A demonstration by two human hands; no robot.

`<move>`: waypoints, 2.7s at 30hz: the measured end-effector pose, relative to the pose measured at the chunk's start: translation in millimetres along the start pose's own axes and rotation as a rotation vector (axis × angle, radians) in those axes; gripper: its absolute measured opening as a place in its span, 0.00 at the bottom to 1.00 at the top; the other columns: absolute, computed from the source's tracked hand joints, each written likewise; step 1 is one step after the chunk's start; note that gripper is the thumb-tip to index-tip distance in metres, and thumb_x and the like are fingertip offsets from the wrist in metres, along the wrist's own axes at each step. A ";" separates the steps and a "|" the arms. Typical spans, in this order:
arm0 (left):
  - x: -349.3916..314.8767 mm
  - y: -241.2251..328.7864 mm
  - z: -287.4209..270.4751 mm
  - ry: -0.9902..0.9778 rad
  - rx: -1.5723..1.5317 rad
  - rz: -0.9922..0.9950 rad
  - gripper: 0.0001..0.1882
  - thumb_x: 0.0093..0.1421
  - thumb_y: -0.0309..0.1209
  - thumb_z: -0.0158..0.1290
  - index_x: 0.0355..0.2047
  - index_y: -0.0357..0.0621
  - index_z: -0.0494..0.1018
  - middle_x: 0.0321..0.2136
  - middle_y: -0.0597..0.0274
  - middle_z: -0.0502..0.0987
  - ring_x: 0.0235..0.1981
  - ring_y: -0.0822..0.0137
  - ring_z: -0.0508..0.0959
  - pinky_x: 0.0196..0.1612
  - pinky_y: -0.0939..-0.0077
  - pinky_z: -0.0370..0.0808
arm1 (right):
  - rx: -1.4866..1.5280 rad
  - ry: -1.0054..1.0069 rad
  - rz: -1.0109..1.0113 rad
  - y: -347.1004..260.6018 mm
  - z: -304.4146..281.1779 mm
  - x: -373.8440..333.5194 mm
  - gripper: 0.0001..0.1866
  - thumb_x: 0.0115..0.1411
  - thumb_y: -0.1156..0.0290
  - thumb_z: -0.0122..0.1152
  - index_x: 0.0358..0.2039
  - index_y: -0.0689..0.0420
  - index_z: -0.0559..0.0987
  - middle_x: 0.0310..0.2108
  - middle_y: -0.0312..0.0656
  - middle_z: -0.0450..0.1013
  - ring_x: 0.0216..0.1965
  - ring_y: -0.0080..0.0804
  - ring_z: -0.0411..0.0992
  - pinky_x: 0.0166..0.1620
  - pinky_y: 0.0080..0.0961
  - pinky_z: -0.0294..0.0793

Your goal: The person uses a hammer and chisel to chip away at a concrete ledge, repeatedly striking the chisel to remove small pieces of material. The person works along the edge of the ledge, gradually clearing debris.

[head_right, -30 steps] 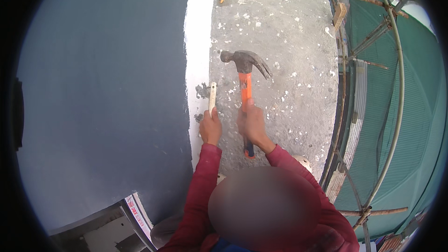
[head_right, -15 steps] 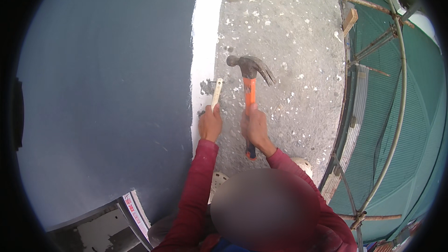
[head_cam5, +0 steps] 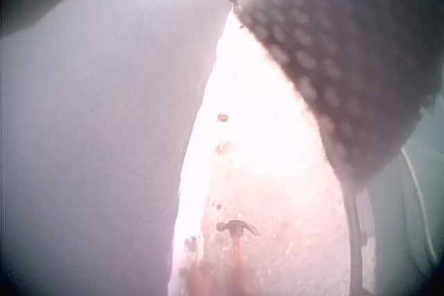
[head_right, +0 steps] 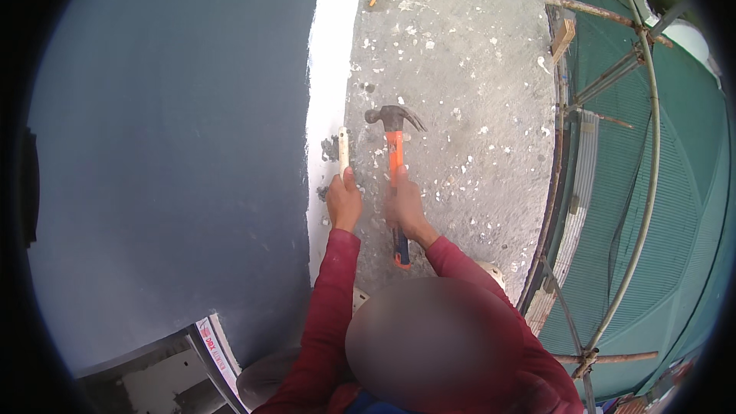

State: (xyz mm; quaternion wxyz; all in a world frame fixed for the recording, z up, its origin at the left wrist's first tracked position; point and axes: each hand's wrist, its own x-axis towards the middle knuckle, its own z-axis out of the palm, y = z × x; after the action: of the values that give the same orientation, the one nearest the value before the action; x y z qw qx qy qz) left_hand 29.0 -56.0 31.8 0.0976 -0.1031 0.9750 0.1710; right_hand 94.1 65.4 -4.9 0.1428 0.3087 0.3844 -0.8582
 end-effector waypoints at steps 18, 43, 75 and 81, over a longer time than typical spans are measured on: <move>2.3 -3.8 -3.2 0.012 0.006 0.038 0.29 0.72 0.50 0.38 0.35 0.31 0.73 0.33 0.32 0.78 0.39 0.32 0.77 0.42 0.43 0.70 | 0.027 0.001 -0.225 -5.0 2.0 -8.9 0.37 0.66 0.29 0.34 0.22 0.52 0.63 0.12 0.29 0.53 0.11 0.20 0.52 0.14 0.22 0.52; 4.8 1.2 0.2 0.026 -0.039 -0.003 0.32 0.71 0.51 0.38 0.34 0.28 0.74 0.33 0.31 0.78 0.39 0.33 0.77 0.43 0.45 0.71 | -0.110 -0.107 -0.029 -17.2 -6.6 -1.2 0.36 0.67 0.30 0.34 0.21 0.53 0.63 0.12 0.29 0.54 0.11 0.18 0.52 0.14 0.23 0.52; -45.1 -20.4 29.9 0.011 -0.105 0.097 0.31 0.71 0.51 0.40 0.30 0.30 0.73 0.25 0.35 0.76 0.30 0.34 0.76 0.35 0.45 0.68 | 0.070 0.032 0.078 -8.7 -39.0 -31.9 0.36 0.66 0.30 0.35 0.22 0.53 0.63 0.13 0.29 0.55 0.10 0.19 0.53 0.14 0.22 0.54; -21.4 -23.0 19.2 -0.033 0.012 0.050 0.31 0.71 0.52 0.38 0.33 0.32 0.73 0.28 0.34 0.77 0.34 0.33 0.76 0.38 0.45 0.69 | -0.007 0.016 0.120 7.1 -31.3 -32.9 0.36 0.67 0.31 0.36 0.23 0.55 0.64 0.14 0.31 0.57 0.11 0.20 0.54 0.14 0.23 0.55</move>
State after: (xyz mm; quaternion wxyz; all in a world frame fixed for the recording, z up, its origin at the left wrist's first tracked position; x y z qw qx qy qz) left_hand 57.9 -66.8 11.7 0.1101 -0.0753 0.9765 0.1693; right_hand 136.0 84.3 -3.9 0.1921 0.3375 0.3691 -0.8443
